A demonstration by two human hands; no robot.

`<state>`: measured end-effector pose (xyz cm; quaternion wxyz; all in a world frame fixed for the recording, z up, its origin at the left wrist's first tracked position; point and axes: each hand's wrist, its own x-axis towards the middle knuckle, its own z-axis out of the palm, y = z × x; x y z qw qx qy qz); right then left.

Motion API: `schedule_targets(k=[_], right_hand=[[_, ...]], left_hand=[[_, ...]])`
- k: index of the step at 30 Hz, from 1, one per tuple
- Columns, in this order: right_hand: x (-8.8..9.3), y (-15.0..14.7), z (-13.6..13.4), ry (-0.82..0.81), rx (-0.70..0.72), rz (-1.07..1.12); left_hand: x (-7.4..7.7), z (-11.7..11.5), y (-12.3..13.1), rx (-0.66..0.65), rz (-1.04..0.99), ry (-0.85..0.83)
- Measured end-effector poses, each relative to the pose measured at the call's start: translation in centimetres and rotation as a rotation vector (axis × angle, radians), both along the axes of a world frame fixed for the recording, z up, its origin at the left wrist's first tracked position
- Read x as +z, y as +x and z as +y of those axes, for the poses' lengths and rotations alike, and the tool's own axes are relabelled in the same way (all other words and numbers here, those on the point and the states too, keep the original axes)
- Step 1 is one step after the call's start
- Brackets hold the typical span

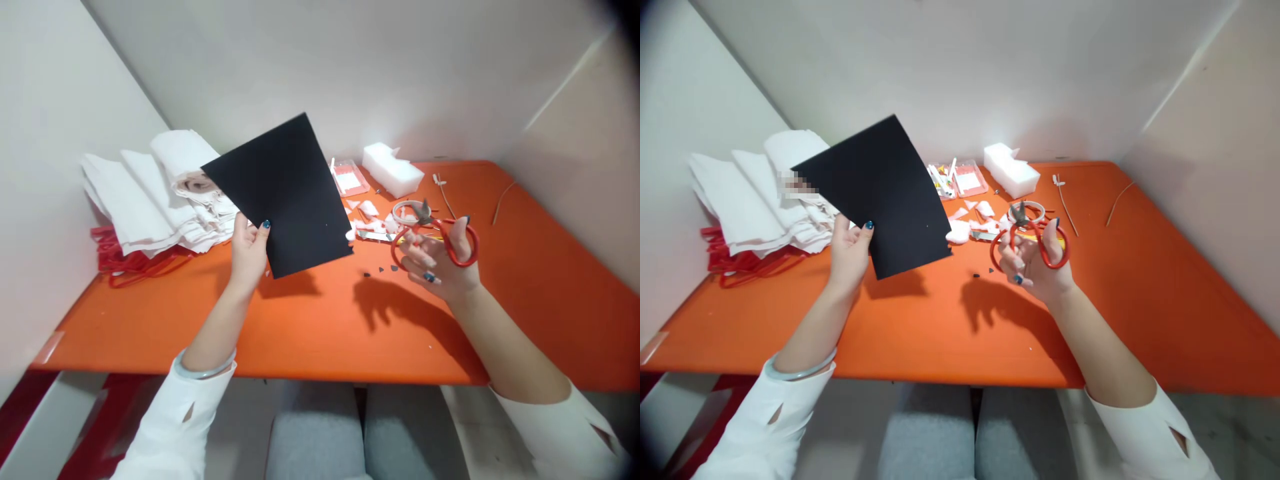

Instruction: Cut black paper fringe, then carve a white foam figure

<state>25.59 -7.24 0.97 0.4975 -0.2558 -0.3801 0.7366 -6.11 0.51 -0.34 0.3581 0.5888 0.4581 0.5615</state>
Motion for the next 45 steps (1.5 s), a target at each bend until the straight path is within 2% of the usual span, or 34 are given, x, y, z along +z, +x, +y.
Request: schedule_targets(k=[3, 6, 8, 10, 16, 18, 21, 24, 26, 30, 33, 35, 37, 39, 42, 43, 45], right_hand=[[-0.1, 0.1, 0.3, -0.007, -0.309, -0.038], [-0.8, -0.5, 0.6, 0.069, -0.509, -0.296], [-1.4, -1.4, 0.6, 0.110, -0.545, -0.495], [-1.8, -2.2, 0.4, 0.108, -0.576, -0.583], [-1.9, -3.1, -0.1, 0.115, -0.492, -0.575], [-2.0, -3.0, 0.0, 0.118, -0.563, -0.514], [-2.5, -2.8, 0.4, 0.118, -0.765, -0.433], [-3.0, -2.9, 0.5, 0.070, -0.894, -0.431], [-3.1, -3.4, 0.3, 0.058, -0.898, -0.446], [-3.1, -4.7, -0.2, 0.055, -0.775, -0.502], [-3.0, -4.9, -0.3, 0.082, -0.697, -0.420], [-2.9, -4.5, -0.1, 0.092, -0.697, -0.339], [-2.8, -3.8, 0.0, 0.105, -0.650, -0.293], [-2.6, -3.2, -0.2, 0.125, -0.459, -0.331], [-1.8, -2.8, -0.9, 0.109, 0.043, -0.545], [-1.5, -2.8, -1.2, 0.087, 0.166, -0.621], [-1.0, -3.0, -1.7, 0.070, 0.271, -0.715]], left_hand=[[0.0, -0.5, 0.5, -0.157, -0.043, -0.185], [-0.1, -1.4, 1.4, -0.306, -0.024, -0.360], [-0.2, -2.0, 2.0, -0.365, -0.026, -0.419], [-0.3, -2.5, 2.5, -0.412, -0.035, -0.463], [-0.4, -2.7, 2.6, -0.461, -0.134, -0.479], [0.0, -2.7, 2.2, -0.499, -0.243, -0.487], [0.6, -3.0, 2.0, -0.675, -0.297, -0.512], [1.0, -3.8, 2.5, -0.824, -0.167, -0.570], [0.9, -4.3, 3.1, -0.815, -0.022, -0.624], [0.5, -5.0, 3.6, -0.600, 0.309, -0.669], [0.0, -4.8, 3.3, -0.460, 0.483, -0.636], [-0.3, -4.4, 3.0, -0.355, 0.488, -0.586], [-0.5, -3.9, 2.8, -0.228, 0.391, -0.529], [-0.6, -3.4, 2.8, -0.131, 0.248, -0.477], [-0.5, -3.1, 2.8, -0.093, 0.095, -0.415], [-0.4, -3.1, 2.9, -0.103, 0.079, -0.406], [-0.3, -3.3, 2.9, -0.132, 0.080, -0.401]])
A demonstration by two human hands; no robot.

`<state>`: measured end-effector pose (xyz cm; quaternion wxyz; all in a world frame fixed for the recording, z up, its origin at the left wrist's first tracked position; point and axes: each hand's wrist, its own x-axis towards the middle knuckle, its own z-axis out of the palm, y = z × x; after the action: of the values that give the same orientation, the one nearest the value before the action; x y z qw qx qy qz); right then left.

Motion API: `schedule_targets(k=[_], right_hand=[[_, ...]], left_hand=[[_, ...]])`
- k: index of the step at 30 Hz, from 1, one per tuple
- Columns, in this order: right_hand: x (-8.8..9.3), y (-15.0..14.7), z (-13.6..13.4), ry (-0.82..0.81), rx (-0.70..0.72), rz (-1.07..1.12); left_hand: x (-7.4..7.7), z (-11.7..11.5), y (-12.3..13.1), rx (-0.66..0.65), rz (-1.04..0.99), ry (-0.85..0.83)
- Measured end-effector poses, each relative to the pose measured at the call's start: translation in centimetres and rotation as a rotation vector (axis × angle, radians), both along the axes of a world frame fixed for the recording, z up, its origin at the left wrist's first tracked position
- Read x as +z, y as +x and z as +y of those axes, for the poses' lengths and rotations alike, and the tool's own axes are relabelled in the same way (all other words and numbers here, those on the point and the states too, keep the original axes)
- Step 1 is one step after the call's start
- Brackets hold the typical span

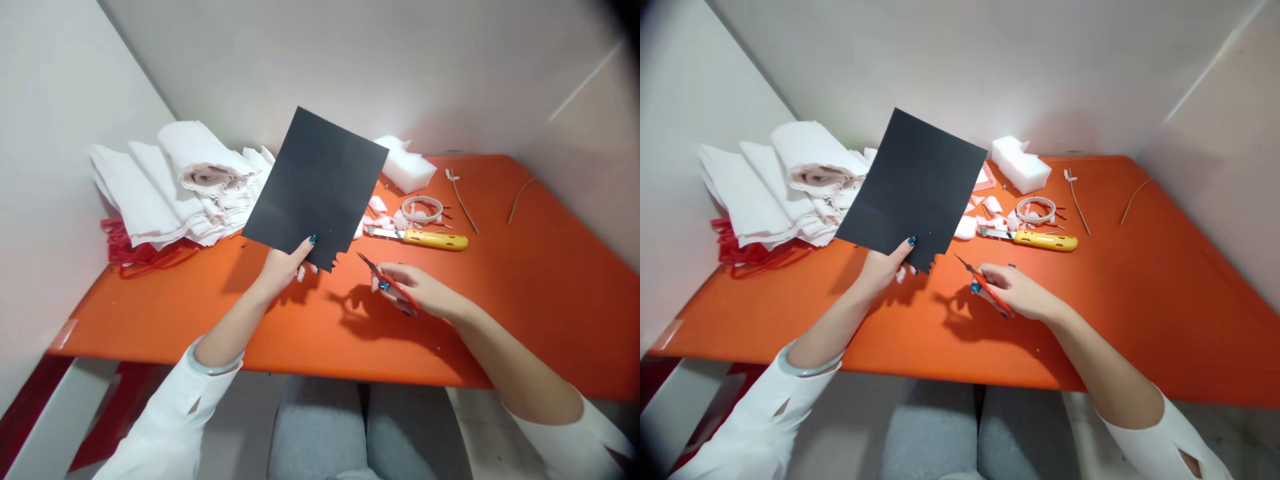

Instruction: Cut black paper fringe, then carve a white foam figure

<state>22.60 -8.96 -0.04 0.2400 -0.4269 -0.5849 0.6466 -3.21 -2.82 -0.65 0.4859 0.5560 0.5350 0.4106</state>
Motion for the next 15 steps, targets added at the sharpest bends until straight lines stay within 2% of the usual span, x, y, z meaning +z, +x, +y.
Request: schedule_targets(k=[3, 7, 15], right_hand=[[0.22, -0.26, -0.32, -0.012, 0.075, -0.043], [-0.15, -0.33, -0.31, -0.034, 0.172, 0.020], [-0.06, -0.70, -0.46, -0.036, 0.193, 0.007]], left_hand=[[0.05, -0.41, 0.02, -0.047, 0.020, -0.002], [0.04, -0.63, 0.01, -0.101, 0.023, -0.011], [0.04, -0.94, 0.06, -0.209, 0.074, -0.067]])
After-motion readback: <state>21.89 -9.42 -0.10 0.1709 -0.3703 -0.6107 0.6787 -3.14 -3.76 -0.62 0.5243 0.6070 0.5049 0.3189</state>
